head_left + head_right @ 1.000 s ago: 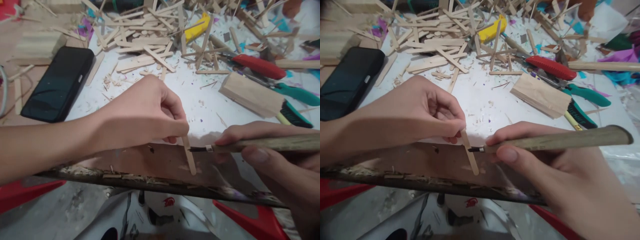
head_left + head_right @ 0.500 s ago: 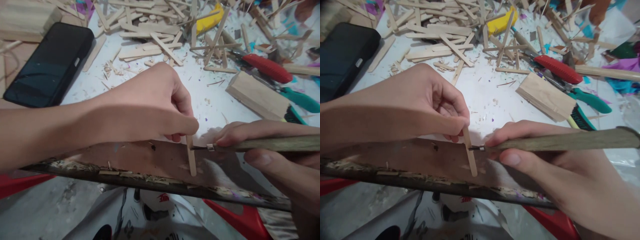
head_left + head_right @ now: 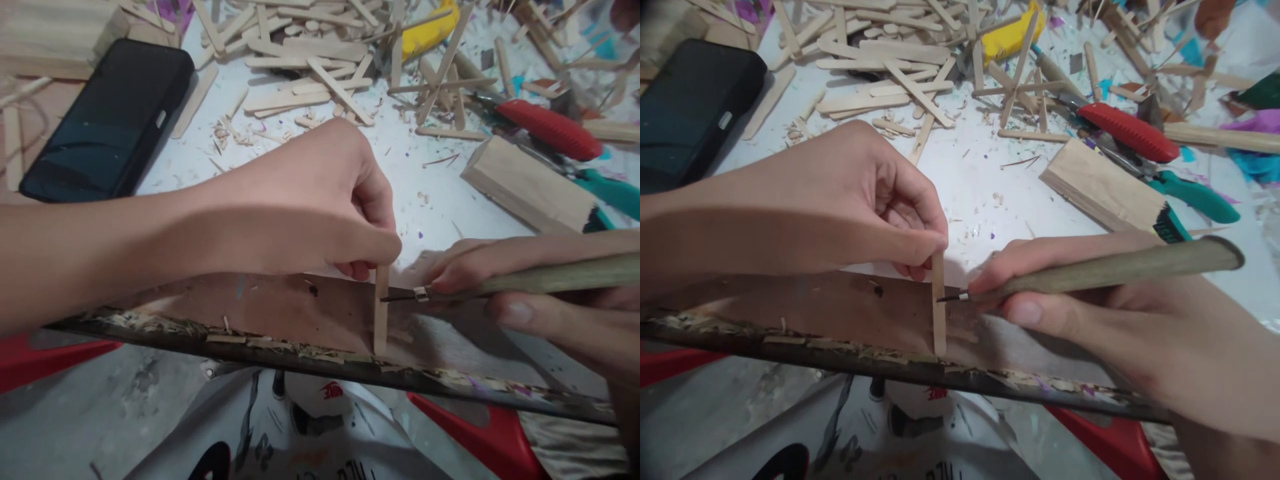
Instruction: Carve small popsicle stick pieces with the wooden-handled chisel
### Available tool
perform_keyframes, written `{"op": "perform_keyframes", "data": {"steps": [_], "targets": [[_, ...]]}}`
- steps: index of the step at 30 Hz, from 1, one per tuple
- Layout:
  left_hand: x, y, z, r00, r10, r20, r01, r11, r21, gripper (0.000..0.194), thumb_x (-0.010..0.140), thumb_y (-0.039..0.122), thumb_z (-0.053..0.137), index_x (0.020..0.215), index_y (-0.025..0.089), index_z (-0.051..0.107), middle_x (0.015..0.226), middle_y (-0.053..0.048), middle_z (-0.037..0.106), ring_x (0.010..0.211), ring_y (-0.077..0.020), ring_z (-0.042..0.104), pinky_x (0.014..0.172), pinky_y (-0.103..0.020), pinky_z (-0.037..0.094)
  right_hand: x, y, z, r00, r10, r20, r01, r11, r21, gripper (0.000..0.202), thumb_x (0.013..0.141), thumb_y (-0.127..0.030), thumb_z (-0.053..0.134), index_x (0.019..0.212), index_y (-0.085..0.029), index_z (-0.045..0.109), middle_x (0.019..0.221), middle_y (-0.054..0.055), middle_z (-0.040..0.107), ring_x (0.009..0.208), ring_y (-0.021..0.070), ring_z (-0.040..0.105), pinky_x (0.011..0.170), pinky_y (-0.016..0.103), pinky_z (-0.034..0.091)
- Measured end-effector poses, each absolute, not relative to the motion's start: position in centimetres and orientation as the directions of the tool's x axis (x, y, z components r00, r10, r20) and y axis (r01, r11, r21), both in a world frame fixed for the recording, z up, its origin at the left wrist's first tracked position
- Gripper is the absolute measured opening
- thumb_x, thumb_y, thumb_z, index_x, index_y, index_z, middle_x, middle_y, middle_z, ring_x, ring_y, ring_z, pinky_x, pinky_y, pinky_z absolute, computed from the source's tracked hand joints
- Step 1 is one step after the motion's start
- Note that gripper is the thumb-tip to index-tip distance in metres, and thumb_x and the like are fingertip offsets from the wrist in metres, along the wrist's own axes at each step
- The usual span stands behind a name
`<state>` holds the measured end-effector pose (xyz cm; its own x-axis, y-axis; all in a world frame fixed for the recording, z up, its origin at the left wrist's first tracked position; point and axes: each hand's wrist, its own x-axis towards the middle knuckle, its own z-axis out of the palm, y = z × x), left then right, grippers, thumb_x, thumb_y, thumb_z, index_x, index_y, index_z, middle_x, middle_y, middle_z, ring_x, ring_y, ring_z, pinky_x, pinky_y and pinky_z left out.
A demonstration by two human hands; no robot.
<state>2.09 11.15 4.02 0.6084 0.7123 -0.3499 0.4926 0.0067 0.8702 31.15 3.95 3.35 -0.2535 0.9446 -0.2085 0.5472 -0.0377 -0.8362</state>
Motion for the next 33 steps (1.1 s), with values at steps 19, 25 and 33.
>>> {"op": "perform_keyframes", "data": {"steps": [19,25,33], "targets": [[1.2,11.8,2.5,0.617,0.722,-0.313,0.234,0.211,0.949,0.015,0.088,0.019,0.077,0.097,0.023,0.088,0.075,0.001,0.084,0.073,-0.018,0.083,0.059,-0.019,0.057,27.6,6.1,3.9,-0.342,0.93,-0.136,0.427,0.025,-0.904,0.013,0.092,-0.052,0.095,0.105,-0.047,0.096,0.103,-0.001,0.094,0.091,0.0208,0.092,0.077,0.018,0.071],[1.3,12.3,2.1,0.625,0.718,-0.306,0.239,0.198,0.951,0.017,0.092,0.027,0.077,0.095,0.021,0.092,0.083,-0.002,0.086,0.078,-0.0175,0.078,0.065,-0.024,0.054,26.8,7.4,3.5,-0.346,0.933,-0.094,0.344,0.033,-0.938,0.011,0.093,-0.05,0.095,0.104,-0.047,0.096,0.094,0.0,0.093,0.08,0.0203,0.091,0.07,0.018,0.07],[1.3,12.3,1.9,0.616,0.736,-0.281,0.282,0.127,0.951,0.02,0.09,0.017,0.072,0.095,0.02,0.091,0.085,-0.002,0.086,0.079,-0.0175,0.076,0.062,-0.025,0.046,27.7,6.5,2.2,-0.277,0.958,-0.077,0.31,0.013,-0.951,0.014,0.094,-0.055,0.091,0.1,-0.043,0.096,0.076,0.003,0.087,0.056,0.019,0.08,0.052,0.018,0.063]]}}
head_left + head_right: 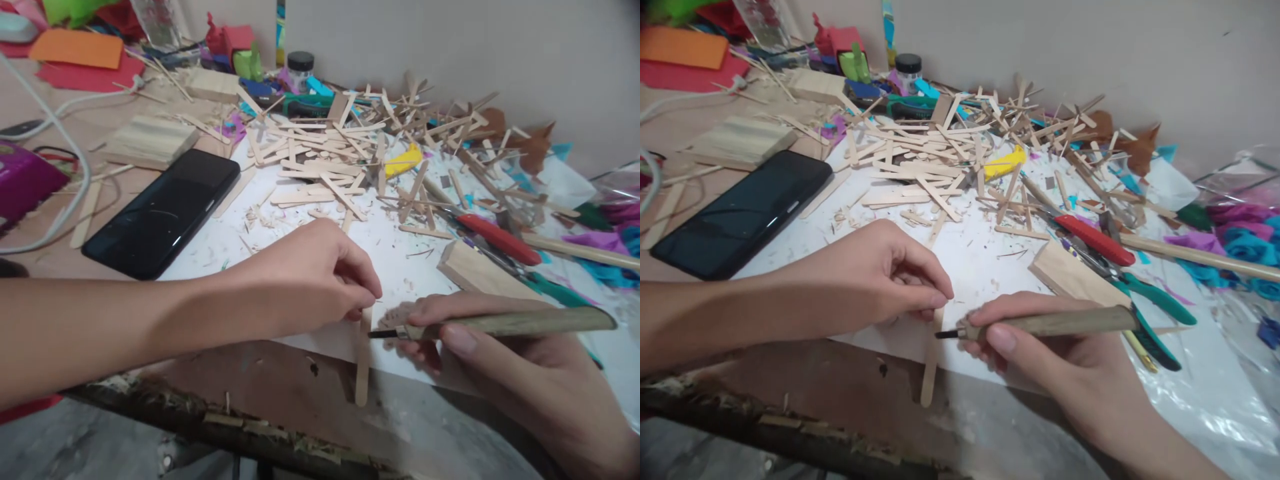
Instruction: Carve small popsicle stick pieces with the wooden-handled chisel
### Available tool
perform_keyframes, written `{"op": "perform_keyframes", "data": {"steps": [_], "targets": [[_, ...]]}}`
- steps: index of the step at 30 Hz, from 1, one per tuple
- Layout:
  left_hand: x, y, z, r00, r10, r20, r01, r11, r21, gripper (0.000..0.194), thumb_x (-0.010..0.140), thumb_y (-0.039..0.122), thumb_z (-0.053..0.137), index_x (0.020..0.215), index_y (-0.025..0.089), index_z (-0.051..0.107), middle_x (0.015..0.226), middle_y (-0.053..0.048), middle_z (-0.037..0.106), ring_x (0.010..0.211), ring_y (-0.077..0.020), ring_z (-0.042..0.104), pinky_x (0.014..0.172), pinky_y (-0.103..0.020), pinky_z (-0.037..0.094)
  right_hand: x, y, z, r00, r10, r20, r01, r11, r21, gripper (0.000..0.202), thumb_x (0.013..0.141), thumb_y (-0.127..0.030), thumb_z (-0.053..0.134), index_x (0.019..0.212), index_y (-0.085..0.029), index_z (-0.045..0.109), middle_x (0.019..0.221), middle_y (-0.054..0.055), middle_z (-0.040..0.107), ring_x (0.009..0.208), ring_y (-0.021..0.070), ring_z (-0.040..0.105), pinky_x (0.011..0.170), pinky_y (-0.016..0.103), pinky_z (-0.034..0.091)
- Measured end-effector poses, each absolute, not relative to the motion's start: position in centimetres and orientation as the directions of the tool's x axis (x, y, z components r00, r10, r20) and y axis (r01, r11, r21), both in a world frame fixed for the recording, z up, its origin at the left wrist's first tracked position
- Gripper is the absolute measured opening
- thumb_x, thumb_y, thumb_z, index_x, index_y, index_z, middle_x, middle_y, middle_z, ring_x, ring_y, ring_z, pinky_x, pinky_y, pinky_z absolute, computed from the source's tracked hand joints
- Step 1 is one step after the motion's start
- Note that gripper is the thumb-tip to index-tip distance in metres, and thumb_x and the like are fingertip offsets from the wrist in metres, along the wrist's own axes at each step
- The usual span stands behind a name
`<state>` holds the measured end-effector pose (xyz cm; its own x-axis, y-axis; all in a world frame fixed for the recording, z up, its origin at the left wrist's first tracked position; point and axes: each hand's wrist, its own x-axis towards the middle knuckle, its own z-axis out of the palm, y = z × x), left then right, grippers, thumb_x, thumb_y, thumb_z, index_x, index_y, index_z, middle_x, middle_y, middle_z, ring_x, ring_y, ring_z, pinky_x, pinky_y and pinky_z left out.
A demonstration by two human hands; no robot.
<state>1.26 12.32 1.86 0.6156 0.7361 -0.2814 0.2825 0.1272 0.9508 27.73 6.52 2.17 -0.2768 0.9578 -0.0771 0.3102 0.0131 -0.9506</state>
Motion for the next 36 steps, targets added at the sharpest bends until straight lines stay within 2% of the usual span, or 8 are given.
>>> {"op": "perform_keyframes", "data": {"steps": [4,6,10,16,22,25,30,36], "targets": [[1.2,12.2,2.0,0.606,0.746,-0.278,0.267,0.138,0.954,0.018,0.086,0.014,0.075,0.096,0.018,0.089,0.079,-0.002,0.084,0.072,-0.0165,0.074,0.058,-0.026,0.044,27.5,6.0,2.6,-0.238,0.969,-0.067,0.44,0.046,-0.897,0.016,0.087,-0.058,0.095,0.092,-0.043,0.096,0.086,0.004,0.091,0.067,0.0255,0.087,0.06,0.024,0.071],[1.1,12.2,1.9,0.613,0.754,-0.236,0.252,0.096,0.963,0.019,0.086,0.015,0.074,0.097,0.017,0.09,0.081,-0.003,0.084,0.073,-0.0163,0.074,0.06,-0.027,0.045,26.9,5.6,3.0,-0.153,0.983,-0.101,0.482,-0.015,-0.876,0.024,0.082,-0.065,0.097,0.087,-0.041,0.096,0.089,0.006,0.092,0.069,0.0267,0.088,0.062,0.025,0.072],[0.8,12.2,1.4,0.627,0.766,-0.144,0.235,-0.009,0.972,0.022,0.087,0.014,0.071,0.098,0.015,0.091,0.085,-0.005,0.085,0.073,-0.0165,0.071,0.061,-0.027,0.046,26.2,4.8,3.4,0.043,0.981,-0.187,0.455,-0.186,-0.871,0.037,0.071,-0.074,0.101,0.08,-0.039,0.094,0.09,0.005,0.091,0.071,0.0225,0.086,0.068,0.021,0.072],[0.8,12.2,0.8,0.643,0.758,-0.109,0.212,-0.039,0.977,0.023,0.086,0.016,0.069,0.096,0.014,0.09,0.085,-0.008,0.085,0.079,-0.0207,0.075,0.059,-0.03,0.046,27.6,5.5,2.9,-0.167,0.98,-0.112,0.498,-0.014,-0.867,0.021,0.084,-0.061,0.095,0.089,-0.041,0.096,0.099,0.006,0.093,0.085,0.0289,0.091,0.073,0.027,0.075],[0.5,12.0,1.3,0.667,0.739,-0.092,0.197,-0.055,0.979,0.024,0.086,0.016,0.068,0.097,0.015,0.09,0.088,-0.009,0.085,0.082,-0.0229,0.075,0.061,-0.031,0.048,28.0,6.6,2.8,-0.256,0.955,-0.148,0.452,-0.017,-0.892,0.02,0.083,-0.057,0.097,0.091,-0.038,0.096,0.093,0.008,0.092,0.084,0.0291,0.09,0.075,0.027,0.075],[0.2,11.9,2.3,0.666,0.729,-0.159,0.257,-0.025,0.966,0.023,0.086,0.018,0.068,0.095,0.015,0.089,0.089,-0.009,0.083,0.081,-0.0221,0.071,0.061,-0.031,0.047,27.7,6.5,2.8,-0.213,0.956,-0.202,0.429,-0.094,-0.898,0.025,0.08,-0.061,0.099,0.088,-0.037,0.096,0.09,0.009,0.091,0.076,0.0301,0.089,0.069,0.03,0.074],[0.3,11.8,3.0,0.669,0.718,-0.192,0.273,0.003,0.962,0.021,0.082,0.018,0.069,0.091,0.016,0.087,0.084,-0.008,0.079,0.077,-0.0208,0.066,0.061,-0.032,0.046,26.3,5.4,3.4,-0.025,0.947,-0.32,0.426,-0.279,-0.861,0.041,0.068,-0.074,0.102,0.086,-0.037,0.095,0.092,0.008,0.092,0.078,0.0283,0.089,0.072,0.026,0.073],[1.1,11.7,2.7,0.595,0.78,-0.195,0.296,0.013,0.955,0.016,0.073,0.014,0.071,0.078,0.018,0.085,0.075,-0.006,0.078,0.071,-0.0196,0.066,0.058,-0.033,0.043,25.4,4.9,3.7,0.07,0.933,-0.352,0.426,-0.347,-0.836,0.049,0.056,-0.079,0.105,0.079,-0.038,0.093,0.085,0.007,0.091,0.074,0.0252,0.088,0.069,0.02,0.07]]}}
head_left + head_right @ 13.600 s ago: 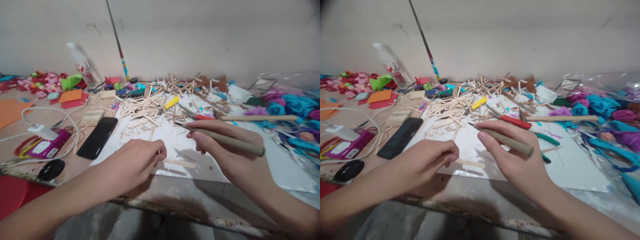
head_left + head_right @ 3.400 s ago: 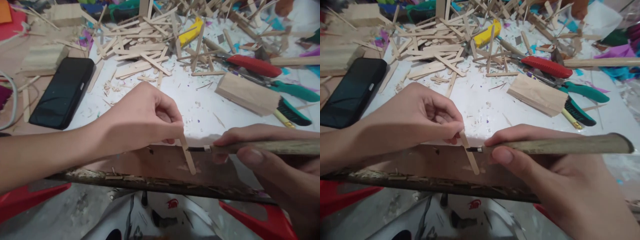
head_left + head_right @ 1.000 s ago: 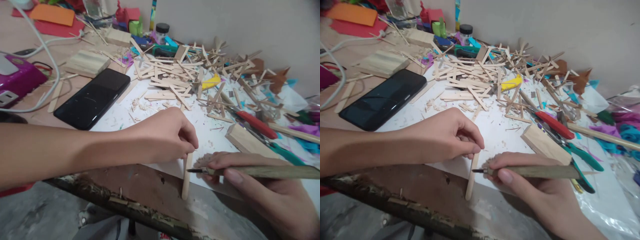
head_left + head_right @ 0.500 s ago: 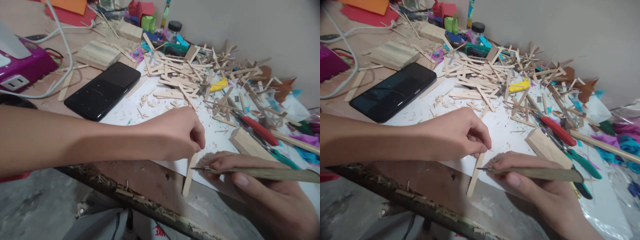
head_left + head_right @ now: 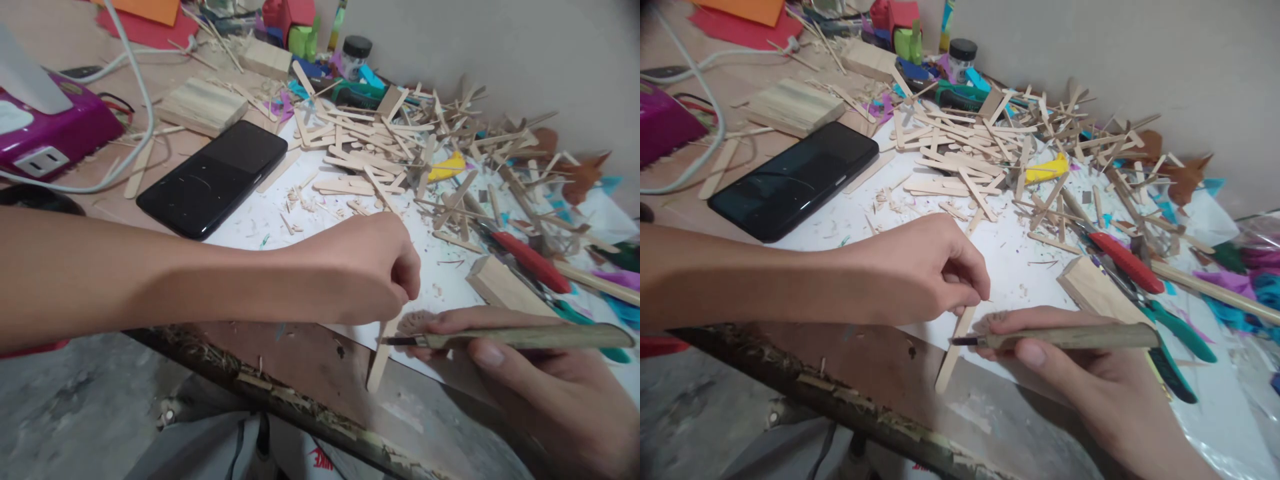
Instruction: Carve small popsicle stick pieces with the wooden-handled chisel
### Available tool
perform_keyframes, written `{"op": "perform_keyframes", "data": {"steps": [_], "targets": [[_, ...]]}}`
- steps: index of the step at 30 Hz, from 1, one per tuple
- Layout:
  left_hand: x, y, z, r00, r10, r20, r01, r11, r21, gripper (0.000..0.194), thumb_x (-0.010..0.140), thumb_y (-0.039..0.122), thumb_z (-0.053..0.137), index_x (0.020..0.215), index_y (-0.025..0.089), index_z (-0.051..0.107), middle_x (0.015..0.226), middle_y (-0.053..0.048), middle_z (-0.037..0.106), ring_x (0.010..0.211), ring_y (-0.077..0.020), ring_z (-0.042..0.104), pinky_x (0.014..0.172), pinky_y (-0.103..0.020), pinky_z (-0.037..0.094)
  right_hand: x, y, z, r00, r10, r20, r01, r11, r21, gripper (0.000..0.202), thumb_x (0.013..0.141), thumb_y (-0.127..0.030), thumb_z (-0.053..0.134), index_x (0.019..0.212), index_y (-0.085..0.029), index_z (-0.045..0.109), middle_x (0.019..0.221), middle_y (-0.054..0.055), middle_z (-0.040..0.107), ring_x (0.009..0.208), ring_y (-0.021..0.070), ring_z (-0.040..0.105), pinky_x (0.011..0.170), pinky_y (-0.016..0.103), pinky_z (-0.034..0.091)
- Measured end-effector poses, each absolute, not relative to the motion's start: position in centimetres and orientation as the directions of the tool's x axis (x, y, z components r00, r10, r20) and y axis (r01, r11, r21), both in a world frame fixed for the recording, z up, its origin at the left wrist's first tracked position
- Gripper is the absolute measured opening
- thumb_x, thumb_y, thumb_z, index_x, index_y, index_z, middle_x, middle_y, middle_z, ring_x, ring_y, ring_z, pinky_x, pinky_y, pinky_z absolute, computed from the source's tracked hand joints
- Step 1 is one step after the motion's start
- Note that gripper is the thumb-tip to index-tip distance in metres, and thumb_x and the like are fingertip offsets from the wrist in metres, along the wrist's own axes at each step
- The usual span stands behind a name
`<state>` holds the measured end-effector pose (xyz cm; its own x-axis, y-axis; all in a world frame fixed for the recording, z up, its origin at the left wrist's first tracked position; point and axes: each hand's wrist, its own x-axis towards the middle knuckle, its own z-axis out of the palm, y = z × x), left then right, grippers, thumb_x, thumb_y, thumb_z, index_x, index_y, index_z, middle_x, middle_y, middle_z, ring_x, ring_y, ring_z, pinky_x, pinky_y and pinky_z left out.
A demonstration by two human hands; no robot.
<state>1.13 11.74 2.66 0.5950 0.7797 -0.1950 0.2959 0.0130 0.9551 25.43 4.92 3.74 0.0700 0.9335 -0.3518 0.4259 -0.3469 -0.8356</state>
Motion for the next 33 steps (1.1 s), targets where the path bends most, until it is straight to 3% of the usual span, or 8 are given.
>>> {"op": "perform_keyframes", "data": {"steps": [2,7,12,20,22,25,30,33], "targets": [[1.2,11.7,2.5,0.591,0.785,-0.186,0.289,0.009,0.957,0.016,0.073,0.014,0.071,0.077,0.018,0.085,0.074,-0.006,0.078,0.07,-0.0195,0.065,0.058,-0.033,0.042,25.9,5.2,3.5,0.045,0.944,-0.327,0.427,-0.314,-0.848,0.046,0.058,-0.078,0.104,0.08,-0.038,0.094,0.085,0.008,0.091,0.073,0.0269,0.088,0.068,0.021,0.07],[1.1,11.7,2.5,0.603,0.774,-0.194,0.288,0.016,0.957,0.017,0.072,0.013,0.071,0.079,0.018,0.086,0.076,-0.006,0.077,0.071,-0.0203,0.064,0.058,-0.035,0.043,27.9,6.2,2.7,-0.171,0.966,-0.195,0.445,-0.101,-0.89,0.03,0.08,-0.064,0.097,0.09,-0.036,0.096,0.091,0.011,0.091,0.079,0.0342,0.091,0.072,0.033,0.076],[1.1,11.8,2.7,0.599,0.775,-0.201,0.29,0.024,0.957,0.02,0.071,0.01,0.069,0.08,0.018,0.086,0.074,-0.004,0.077,0.071,-0.0193,0.065,0.059,-0.035,0.044,28.8,6.2,2.7,-0.242,0.961,-0.131,0.486,0.004,-0.874,0.025,0.086,-0.062,0.094,0.093,-0.038,0.096,0.102,0.009,0.093,0.094,0.0328,0.092,0.082,0.031,0.076],[1.2,11.6,2.8,0.571,0.794,-0.207,0.29,0.041,0.956,0.013,0.07,0.009,0.07,0.071,0.02,0.077,0.069,-0.002,0.074,0.068,-0.0178,0.065,0.055,-0.035,0.04,28.2,6.9,2.9,-0.396,0.917,0.049,0.547,0.279,-0.789,0.017,0.093,-0.06,0.088,0.095,-0.045,0.096,0.095,0.005,0.093,0.091,0.0313,0.092,0.081,0.029,0.076],[1.0,11.6,2.8,0.585,0.784,-0.207,0.296,0.031,0.955,0.012,0.072,0.011,0.07,0.075,0.02,0.078,0.073,-0.002,0.076,0.07,-0.0181,0.066,0.056,-0.034,0.043,28.3,6.8,2.8,-0.373,0.927,0.031,0.542,0.244,-0.804,0.016,0.093,-0.057,0.089,0.097,-0.043,0.097,0.1,0.005,0.093,0.093,0.031,0.092,0.081,0.028,0.075],[0.5,11.6,2.9,0.628,0.752,-0.202,0.303,0.003,0.953,0.014,0.076,0.014,0.069,0.083,0.019,0.08,0.08,-0.004,0.078,0.074,-0.0187,0.069,0.058,-0.032,0.048,28.0,6.4,2.7,-0.258,0.961,-0.095,0.518,0.054,-0.854,0.021,0.086,-0.061,0.093,0.091,-0.041,0.096,0.098,0.007,0.093,0.085,0.0307,0.092,0.075,0.027,0.075],[0.6,11.5,2.5,0.636,0.742,-0.211,0.319,-0.005,0.948,0.022,0.078,0.015,0.067,0.092,0.019,0.084,0.079,-0.004,0.077,0.068,-0.018,0.068,0.051,-0.029,0.045,25.8,5.4,3.3,0.112,0.952,-0.285,0.461,-0.304,-0.834,0.052,0.056,-0.08,0.104,0.078,-0.034,0.092,0.073,0.006,0.085,0.065,0.0239,0.083,0.063,0.021,0.071],[0.9,11.4,2.0,0.61,0.761,-0.222,0.336,0.005,0.942,0.023,0.078,0.016,0.068,0.092,0.021,0.085,0.075,-0.002,0.077,0.063,-0.0175,0.066,0.048,-0.028,0.043,24.8,5.0,3.6,0.17,0.932,-0.321,0.442,-0.363,-0.82,0.06,0.051,-0.083,0.104,0.078,-0.032,0.09,0.074,0.006,0.086,0.068,0.0213,0.082,0.067,0.017,0.069]]}}
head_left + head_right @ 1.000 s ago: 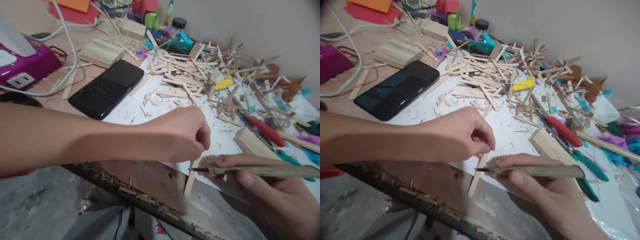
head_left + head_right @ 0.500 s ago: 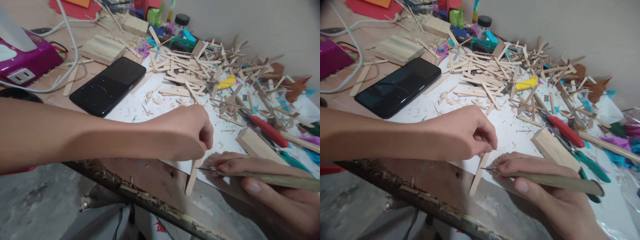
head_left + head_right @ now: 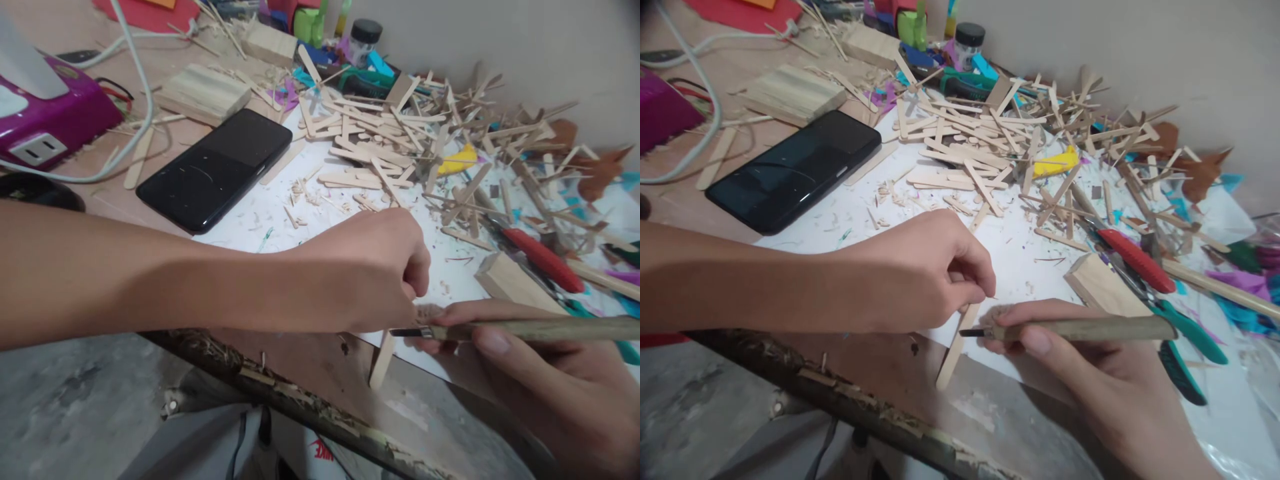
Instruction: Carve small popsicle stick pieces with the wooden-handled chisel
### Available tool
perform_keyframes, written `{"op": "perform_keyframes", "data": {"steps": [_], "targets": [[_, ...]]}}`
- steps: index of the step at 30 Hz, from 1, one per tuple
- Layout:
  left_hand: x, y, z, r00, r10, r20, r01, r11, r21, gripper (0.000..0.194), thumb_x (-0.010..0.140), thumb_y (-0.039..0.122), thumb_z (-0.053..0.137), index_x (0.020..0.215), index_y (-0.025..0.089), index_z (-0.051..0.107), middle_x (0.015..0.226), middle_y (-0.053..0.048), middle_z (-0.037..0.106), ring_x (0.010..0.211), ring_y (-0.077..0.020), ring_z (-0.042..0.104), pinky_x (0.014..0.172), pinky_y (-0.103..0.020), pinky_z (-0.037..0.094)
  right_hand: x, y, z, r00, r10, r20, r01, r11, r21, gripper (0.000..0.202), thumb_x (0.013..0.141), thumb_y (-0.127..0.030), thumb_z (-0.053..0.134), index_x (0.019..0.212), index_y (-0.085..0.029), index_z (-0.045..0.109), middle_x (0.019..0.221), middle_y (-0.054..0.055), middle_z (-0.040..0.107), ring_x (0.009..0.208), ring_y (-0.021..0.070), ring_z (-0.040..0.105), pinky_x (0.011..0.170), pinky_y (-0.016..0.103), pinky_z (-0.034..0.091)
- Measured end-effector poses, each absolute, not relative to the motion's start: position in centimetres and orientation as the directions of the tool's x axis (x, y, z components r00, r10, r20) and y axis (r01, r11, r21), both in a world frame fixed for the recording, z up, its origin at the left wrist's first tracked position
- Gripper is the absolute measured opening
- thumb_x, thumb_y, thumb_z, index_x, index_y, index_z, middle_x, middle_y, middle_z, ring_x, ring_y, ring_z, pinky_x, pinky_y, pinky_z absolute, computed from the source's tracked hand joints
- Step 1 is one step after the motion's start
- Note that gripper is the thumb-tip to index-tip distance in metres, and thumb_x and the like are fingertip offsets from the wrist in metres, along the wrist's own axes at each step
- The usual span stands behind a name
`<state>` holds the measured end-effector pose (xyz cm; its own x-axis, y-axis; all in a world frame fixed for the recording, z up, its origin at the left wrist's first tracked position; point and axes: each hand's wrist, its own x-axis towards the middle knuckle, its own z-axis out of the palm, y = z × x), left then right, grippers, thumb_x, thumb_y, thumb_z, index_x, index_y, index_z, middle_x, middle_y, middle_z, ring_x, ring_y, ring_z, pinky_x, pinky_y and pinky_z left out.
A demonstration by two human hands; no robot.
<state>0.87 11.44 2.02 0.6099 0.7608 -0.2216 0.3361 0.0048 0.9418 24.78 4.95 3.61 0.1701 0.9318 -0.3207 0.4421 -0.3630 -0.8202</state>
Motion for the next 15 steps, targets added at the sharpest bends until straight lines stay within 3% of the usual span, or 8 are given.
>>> {"op": "perform_keyframes", "data": {"steps": [7,12,15], "targets": [[1.1,11.4,1.6,0.607,0.767,-0.208,0.331,-0.006,0.944,0.021,0.078,0.016,0.069,0.092,0.022,0.085,0.077,-0.002,0.078,0.066,-0.0178,0.068,0.049,-0.029,0.045,25.3,5.1,3.6,0.136,0.915,-0.379,0.419,-0.4,-0.815,0.057,0.057,-0.083,0.103,0.085,-0.034,0.092,0.079,0.007,0.089,0.075,0.0228,0.086,0.072,0.016,0.068],[0.9,11.4,1.8,0.62,0.76,-0.196,0.325,-0.021,0.946,0.023,0.079,0.014,0.068,0.092,0.022,0.085,0.079,-0.003,0.079,0.066,-0.0186,0.069,0.049,-0.031,0.045,27.1,6.3,2.8,-0.17,0.951,-0.257,0.541,-0.128,-0.831,0.043,0.085,-0.074,0.091,0.09,-0.032,0.095,0.079,0.01,0.089,0.07,0.0259,0.086,0.064,0.023,0.071],[0.9,11.4,2.2,0.618,0.756,-0.216,0.351,-0.019,0.936,0.022,0.079,0.011,0.068,0.09,0.022,0.084,0.08,-0.003,0.081,0.067,-0.0194,0.07,0.05,-0.031,0.046,27.4,6.4,2.7,-0.129,0.955,-0.269,0.547,-0.158,-0.822,0.046,0.084,-0.077,0.09,0.087,-0.031,0.094,0.08,0.01,0.088,0.07,0.0262,0.085,0.061,0.024,0.069]]}}
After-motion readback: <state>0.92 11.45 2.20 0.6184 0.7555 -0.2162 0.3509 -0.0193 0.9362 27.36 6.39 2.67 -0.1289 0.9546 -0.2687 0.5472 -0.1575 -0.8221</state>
